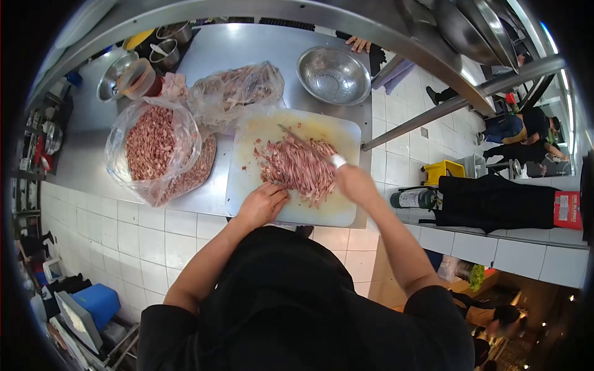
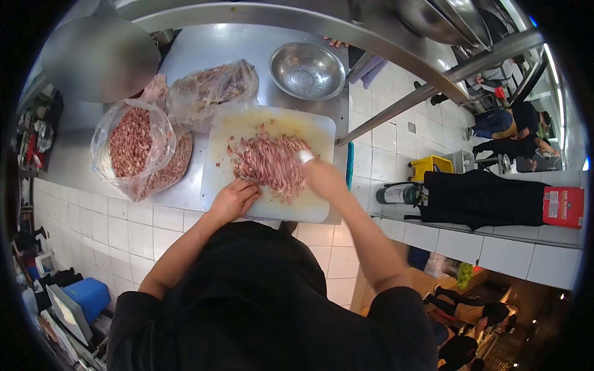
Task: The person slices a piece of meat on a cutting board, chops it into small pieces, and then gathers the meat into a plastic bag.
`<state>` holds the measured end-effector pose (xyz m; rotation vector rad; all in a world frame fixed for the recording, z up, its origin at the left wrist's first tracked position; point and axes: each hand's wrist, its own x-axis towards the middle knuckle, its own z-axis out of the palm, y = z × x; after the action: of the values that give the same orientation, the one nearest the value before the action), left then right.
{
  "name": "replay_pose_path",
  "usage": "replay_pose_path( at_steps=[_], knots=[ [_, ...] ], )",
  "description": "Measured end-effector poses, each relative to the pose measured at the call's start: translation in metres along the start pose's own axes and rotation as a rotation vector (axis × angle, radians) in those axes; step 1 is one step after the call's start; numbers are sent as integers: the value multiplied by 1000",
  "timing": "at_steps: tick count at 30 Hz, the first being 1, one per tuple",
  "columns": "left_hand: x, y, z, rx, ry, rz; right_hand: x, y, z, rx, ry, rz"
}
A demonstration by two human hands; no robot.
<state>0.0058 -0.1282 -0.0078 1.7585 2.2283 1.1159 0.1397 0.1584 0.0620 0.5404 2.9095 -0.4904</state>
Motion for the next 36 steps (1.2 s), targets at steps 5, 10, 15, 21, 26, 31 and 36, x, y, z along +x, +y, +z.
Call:
replay_pose_path(
  at_steps=[5,10,15,21,26,31,36],
  knots=[
    [15,-15,2,95,-57,70,48,85,1,-166,191,-50],
    [33,-6,7,171,59,42,60,25,-7,-249,3,-89],
    [31,-13,13,194,54,72,59,-3,2,-171,-102,-231],
    [24,-10,11,186,41,52,67,-8,-14,-171,-157,-313],
    [21,-19,3,178,45,68,82,-29,-3,-118,-96,-211],
    [24,-19,3,146,54,79,69,-14,-2,-120,-141,-369],
    [49,-20,-25,49,150,119,18,47,-47,-75,7,-245]
  ],
)
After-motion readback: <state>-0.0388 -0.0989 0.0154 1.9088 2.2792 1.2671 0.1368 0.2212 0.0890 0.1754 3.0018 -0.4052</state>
